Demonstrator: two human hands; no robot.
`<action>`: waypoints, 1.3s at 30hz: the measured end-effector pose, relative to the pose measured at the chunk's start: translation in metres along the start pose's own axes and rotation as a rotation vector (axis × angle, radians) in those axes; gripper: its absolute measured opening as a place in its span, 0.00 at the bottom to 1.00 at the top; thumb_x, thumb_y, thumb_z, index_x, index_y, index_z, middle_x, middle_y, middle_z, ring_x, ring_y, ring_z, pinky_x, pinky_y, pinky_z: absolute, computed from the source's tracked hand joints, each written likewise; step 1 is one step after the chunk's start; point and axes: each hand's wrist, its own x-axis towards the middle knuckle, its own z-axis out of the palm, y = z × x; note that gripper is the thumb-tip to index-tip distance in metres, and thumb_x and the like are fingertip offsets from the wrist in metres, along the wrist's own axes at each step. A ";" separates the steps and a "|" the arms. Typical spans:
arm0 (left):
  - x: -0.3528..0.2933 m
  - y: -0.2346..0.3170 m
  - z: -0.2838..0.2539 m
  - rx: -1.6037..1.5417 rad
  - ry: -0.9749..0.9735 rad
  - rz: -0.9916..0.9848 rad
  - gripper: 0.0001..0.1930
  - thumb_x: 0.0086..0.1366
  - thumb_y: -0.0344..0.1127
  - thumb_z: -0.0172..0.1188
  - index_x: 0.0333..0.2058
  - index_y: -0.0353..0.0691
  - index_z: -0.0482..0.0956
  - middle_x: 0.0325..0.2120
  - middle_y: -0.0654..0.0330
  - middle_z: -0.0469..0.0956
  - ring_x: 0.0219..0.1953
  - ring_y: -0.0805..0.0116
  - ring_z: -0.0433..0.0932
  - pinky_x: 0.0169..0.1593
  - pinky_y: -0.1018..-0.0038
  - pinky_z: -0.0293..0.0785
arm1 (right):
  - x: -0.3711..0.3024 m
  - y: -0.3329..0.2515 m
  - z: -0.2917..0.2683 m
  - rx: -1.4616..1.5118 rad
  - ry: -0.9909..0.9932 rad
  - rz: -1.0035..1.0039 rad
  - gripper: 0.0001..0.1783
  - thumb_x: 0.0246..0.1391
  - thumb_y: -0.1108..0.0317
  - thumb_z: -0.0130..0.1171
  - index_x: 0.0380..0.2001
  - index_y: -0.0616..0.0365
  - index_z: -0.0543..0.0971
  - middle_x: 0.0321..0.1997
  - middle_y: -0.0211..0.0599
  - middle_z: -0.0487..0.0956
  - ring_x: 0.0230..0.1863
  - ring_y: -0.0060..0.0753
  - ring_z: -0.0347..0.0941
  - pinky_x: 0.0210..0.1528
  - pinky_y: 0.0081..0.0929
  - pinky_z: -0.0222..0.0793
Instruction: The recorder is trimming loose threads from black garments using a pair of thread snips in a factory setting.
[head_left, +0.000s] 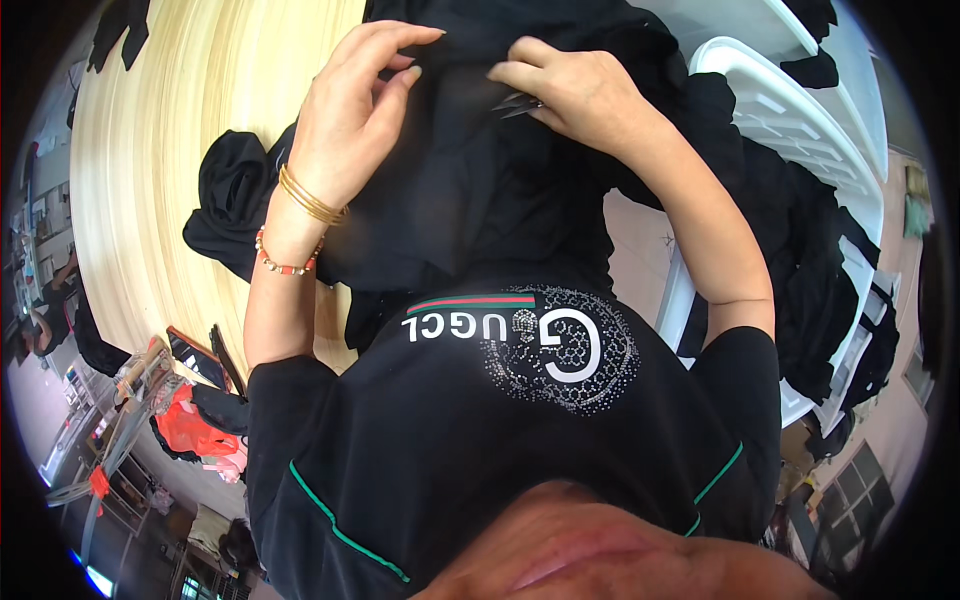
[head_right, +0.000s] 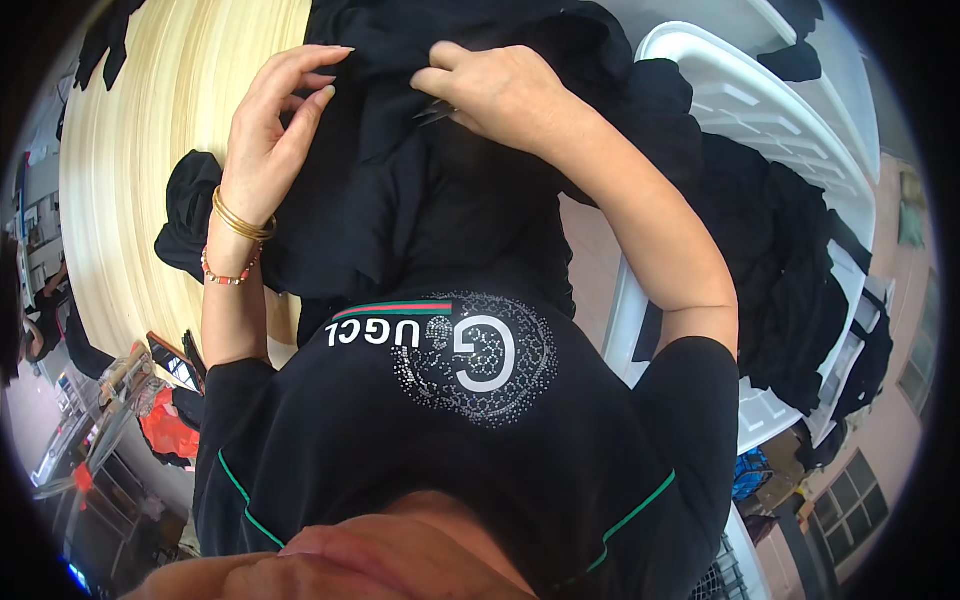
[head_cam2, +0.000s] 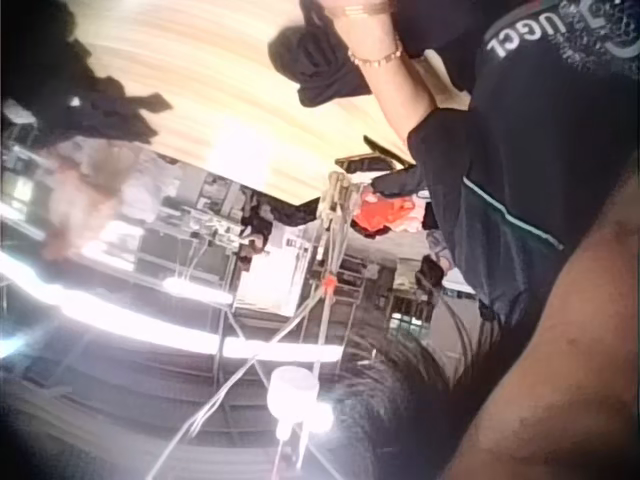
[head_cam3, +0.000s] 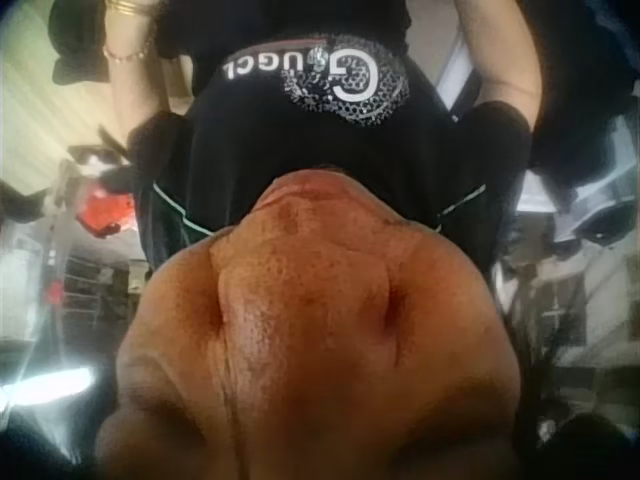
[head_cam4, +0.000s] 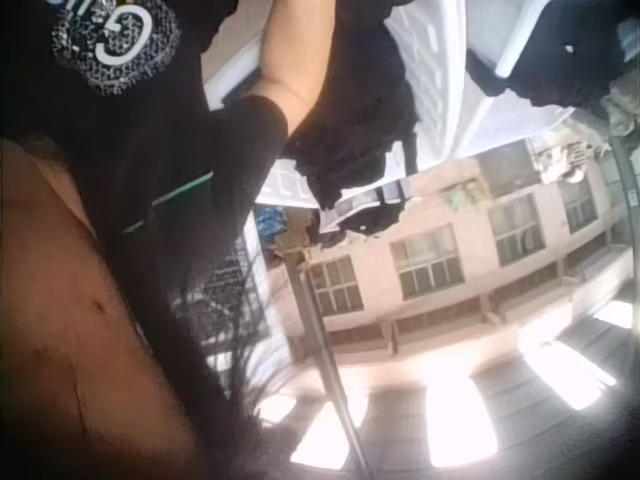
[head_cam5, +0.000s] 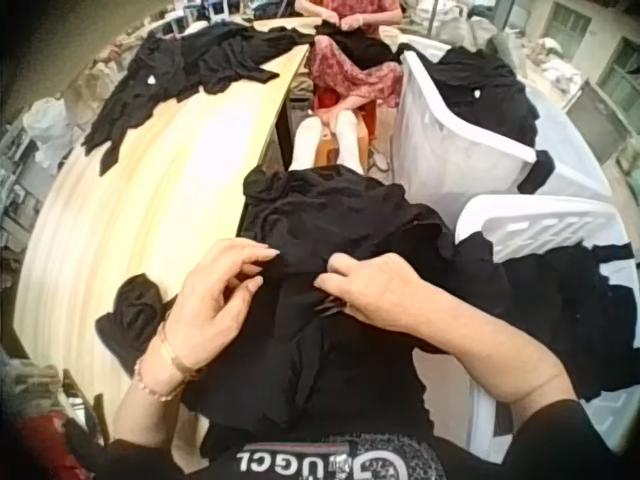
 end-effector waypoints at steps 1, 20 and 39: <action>0.004 0.002 0.000 0.003 0.002 0.049 0.17 0.63 0.20 0.55 0.49 0.40 0.79 0.46 0.60 0.76 0.40 0.69 0.79 0.40 0.79 0.75 | -0.003 0.004 -0.001 0.068 0.020 0.001 0.23 0.43 0.67 0.71 0.47 0.47 0.80 0.40 0.32 0.77 0.33 0.36 0.80 0.33 0.31 0.76; 0.050 0.034 0.093 0.255 -0.019 0.033 0.33 0.52 0.39 0.71 0.56 0.44 0.67 0.48 0.54 0.73 0.43 0.52 0.79 0.45 0.63 0.77 | -0.038 0.028 -0.076 1.539 1.164 0.406 0.12 0.64 0.67 0.57 0.25 0.54 0.75 0.20 0.27 0.76 0.11 0.15 0.62 0.12 0.12 0.55; 0.018 0.024 -0.044 -0.961 0.076 -0.096 0.21 0.69 0.35 0.52 0.56 0.29 0.69 0.46 0.60 0.73 0.48 0.74 0.73 0.52 0.78 0.68 | -0.138 0.031 -0.137 0.840 1.286 0.205 0.12 0.57 0.67 0.62 0.34 0.68 0.79 0.33 0.46 0.80 0.34 0.35 0.78 0.43 0.33 0.75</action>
